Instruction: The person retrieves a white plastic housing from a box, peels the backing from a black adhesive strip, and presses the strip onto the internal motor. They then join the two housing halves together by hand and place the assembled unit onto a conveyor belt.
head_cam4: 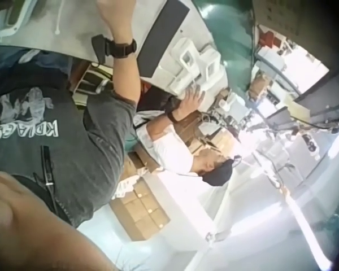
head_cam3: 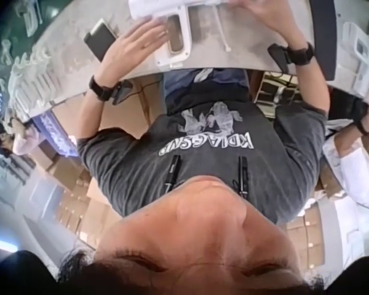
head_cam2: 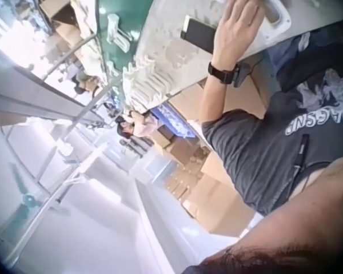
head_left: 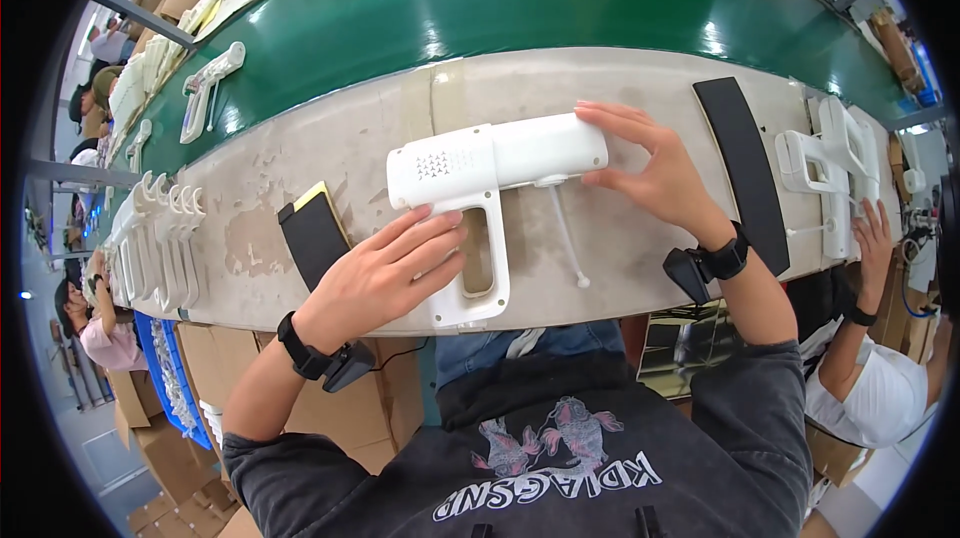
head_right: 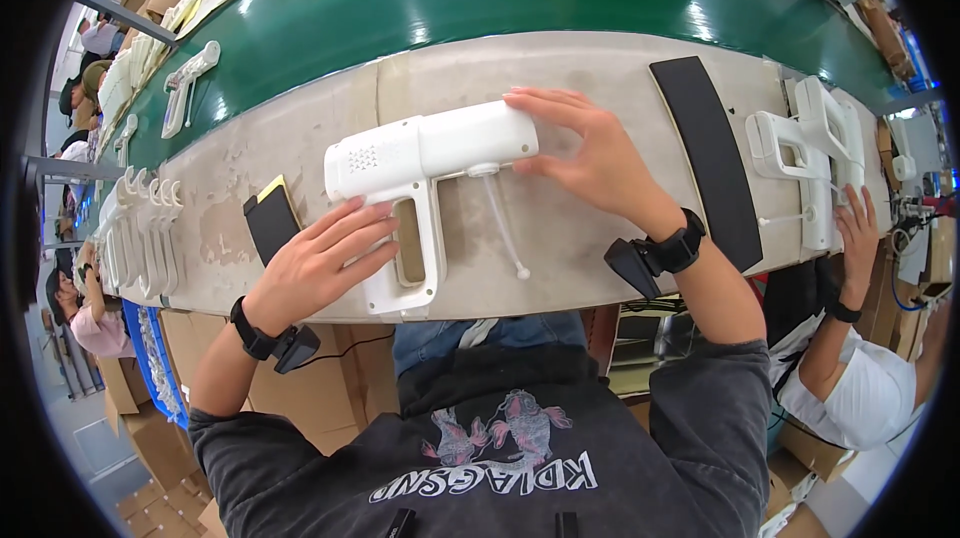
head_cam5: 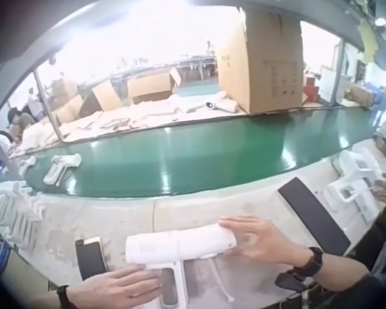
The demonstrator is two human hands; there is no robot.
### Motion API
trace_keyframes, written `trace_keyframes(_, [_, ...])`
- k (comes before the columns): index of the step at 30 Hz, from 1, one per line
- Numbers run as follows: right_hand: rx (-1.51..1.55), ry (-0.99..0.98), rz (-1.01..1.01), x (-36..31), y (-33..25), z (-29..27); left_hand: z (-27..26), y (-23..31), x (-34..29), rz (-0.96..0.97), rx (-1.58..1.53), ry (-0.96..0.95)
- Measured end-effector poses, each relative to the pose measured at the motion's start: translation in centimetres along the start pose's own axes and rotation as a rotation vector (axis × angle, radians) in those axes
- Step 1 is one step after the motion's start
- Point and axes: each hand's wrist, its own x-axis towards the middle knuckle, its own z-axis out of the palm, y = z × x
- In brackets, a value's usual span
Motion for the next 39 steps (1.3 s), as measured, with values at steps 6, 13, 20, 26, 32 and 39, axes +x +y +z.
trace_keyframes(6, [-0.150,-0.002,0.038,-0.7,0.9,1.0,1.4,-0.5,-0.2,-0.072,-0.145,-0.022])
trace_keyframes(13, [-0.203,-0.019,-0.029,-0.6,2.0,0.8,2.8,-0.3,-0.5,-0.181,-0.360,0.017])
trace_keyframes(20, [-0.089,-0.090,0.000,0.1,1.2,0.3,3.2,0.4,-0.7,-0.196,-0.407,0.096])
trace_keyframes(26, [-0.018,-0.205,0.032,1.2,2.9,0.0,2.1,-0.4,-0.6,-0.384,-0.751,0.196])
trace_keyframes(32, [0.058,-0.390,0.141,2.8,2.8,-0.8,4.1,-2.8,2.0,-0.760,-0.522,0.586])
trace_keyframes(39, [0.240,-0.459,0.265,2.8,2.9,-0.7,2.9,-4.9,3.0,-1.182,-1.107,0.167])
